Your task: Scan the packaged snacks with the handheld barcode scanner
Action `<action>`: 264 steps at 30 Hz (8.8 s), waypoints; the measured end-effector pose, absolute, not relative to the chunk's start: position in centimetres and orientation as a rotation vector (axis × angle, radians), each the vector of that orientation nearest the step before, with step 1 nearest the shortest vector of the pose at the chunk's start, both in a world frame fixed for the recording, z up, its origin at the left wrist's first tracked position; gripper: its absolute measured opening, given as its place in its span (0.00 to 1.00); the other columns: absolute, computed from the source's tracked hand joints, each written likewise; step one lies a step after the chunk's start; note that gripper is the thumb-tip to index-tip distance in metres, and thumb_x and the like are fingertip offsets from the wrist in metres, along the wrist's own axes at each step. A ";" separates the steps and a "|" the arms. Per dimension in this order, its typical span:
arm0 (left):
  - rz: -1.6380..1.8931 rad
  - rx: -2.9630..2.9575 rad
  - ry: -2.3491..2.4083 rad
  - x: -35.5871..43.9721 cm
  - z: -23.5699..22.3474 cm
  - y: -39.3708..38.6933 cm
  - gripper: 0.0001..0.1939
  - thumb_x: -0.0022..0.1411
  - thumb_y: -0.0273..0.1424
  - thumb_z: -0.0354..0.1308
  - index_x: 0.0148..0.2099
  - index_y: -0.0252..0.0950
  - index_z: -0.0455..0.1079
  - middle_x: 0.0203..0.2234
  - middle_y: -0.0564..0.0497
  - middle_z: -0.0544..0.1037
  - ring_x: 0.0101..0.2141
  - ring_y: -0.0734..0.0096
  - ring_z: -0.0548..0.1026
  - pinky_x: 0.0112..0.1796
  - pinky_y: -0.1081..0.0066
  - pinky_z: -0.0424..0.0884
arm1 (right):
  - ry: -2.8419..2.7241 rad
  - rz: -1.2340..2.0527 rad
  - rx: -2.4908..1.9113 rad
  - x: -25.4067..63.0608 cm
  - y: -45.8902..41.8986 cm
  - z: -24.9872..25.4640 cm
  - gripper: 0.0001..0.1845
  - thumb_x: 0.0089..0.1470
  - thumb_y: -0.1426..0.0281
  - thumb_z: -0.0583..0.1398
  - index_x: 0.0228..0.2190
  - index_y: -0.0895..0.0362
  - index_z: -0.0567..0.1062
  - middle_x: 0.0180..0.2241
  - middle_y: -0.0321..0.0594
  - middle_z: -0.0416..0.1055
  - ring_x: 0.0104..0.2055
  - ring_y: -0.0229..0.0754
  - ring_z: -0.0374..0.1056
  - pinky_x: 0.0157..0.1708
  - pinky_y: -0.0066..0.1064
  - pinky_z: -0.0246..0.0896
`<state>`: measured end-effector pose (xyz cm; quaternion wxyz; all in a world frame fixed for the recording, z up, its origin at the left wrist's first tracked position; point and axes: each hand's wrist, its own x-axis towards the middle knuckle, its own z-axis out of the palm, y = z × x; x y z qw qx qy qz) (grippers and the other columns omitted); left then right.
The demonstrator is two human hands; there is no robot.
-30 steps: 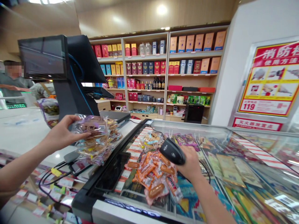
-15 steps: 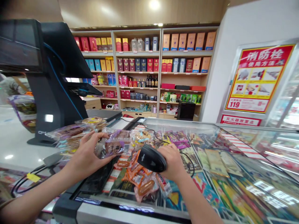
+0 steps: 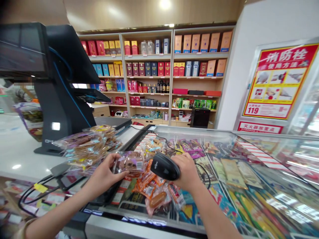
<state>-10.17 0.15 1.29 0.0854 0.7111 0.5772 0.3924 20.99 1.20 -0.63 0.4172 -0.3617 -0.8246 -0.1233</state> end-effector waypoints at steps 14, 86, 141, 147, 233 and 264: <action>1.039 2.481 1.489 -11.1 0.6 -1.9 0.23 0.60 0.37 0.55 0.57 0.40 0.68 0.55 0.42 0.72 0.56 0.57 0.70 0.55 0.57 0.68 | -2.087 -0.303 -0.889 21.3 1.2 -0.7 0.18 0.51 0.53 0.63 0.31 0.55 0.71 0.26 0.36 0.69 0.29 0.41 0.64 0.33 0.34 0.49; 1.220 2.711 1.359 -12.6 3.7 -2.3 0.26 0.47 0.28 0.62 0.51 0.40 0.68 0.55 0.43 0.65 0.57 0.54 0.64 0.57 0.57 0.65 | -2.178 -0.266 -0.807 20.6 0.4 -0.3 0.07 0.52 0.64 0.57 0.30 0.54 0.70 0.25 0.36 0.68 0.29 0.40 0.63 0.33 0.34 0.50; 1.621 2.414 1.560 -20.1 8.7 -1.7 0.32 0.53 0.40 0.62 0.59 0.38 0.62 0.59 0.41 0.58 0.60 0.55 0.62 0.54 0.61 0.69 | -2.159 -0.329 -0.702 21.4 1.3 -1.4 0.11 0.48 0.65 0.59 0.36 0.54 0.72 0.26 0.40 0.72 0.28 0.43 0.68 0.29 0.34 0.58; 1.337 2.671 1.515 -16.0 8.7 -3.6 0.31 0.53 0.35 0.62 0.60 0.42 0.62 0.60 0.43 0.60 0.59 0.53 0.63 0.54 0.61 0.69 | -2.179 -0.292 -0.756 21.0 0.8 -0.8 0.07 0.49 0.65 0.59 0.33 0.54 0.71 0.26 0.39 0.71 0.28 0.43 0.67 0.31 0.35 0.56; 1.195 3.000 1.360 -9.8 6.5 -0.1 0.32 0.48 0.32 0.67 0.55 0.39 0.65 0.56 0.41 0.53 0.58 0.48 0.61 0.57 0.50 0.65 | -2.178 -0.172 -0.852 20.2 0.6 -0.4 0.05 0.45 0.68 0.57 0.28 0.54 0.70 0.25 0.37 0.69 0.28 0.41 0.64 0.31 0.34 0.48; 1.410 2.259 1.991 -23.1 7.6 2.8 0.39 0.47 0.58 0.58 0.54 0.36 0.68 0.51 0.41 0.72 0.52 0.50 0.70 0.54 0.54 0.66 | -2.071 -0.375 -0.827 21.7 1.0 -0.3 0.20 0.54 0.51 0.58 0.28 0.55 0.71 0.22 0.37 0.67 0.25 0.39 0.61 0.29 0.33 0.51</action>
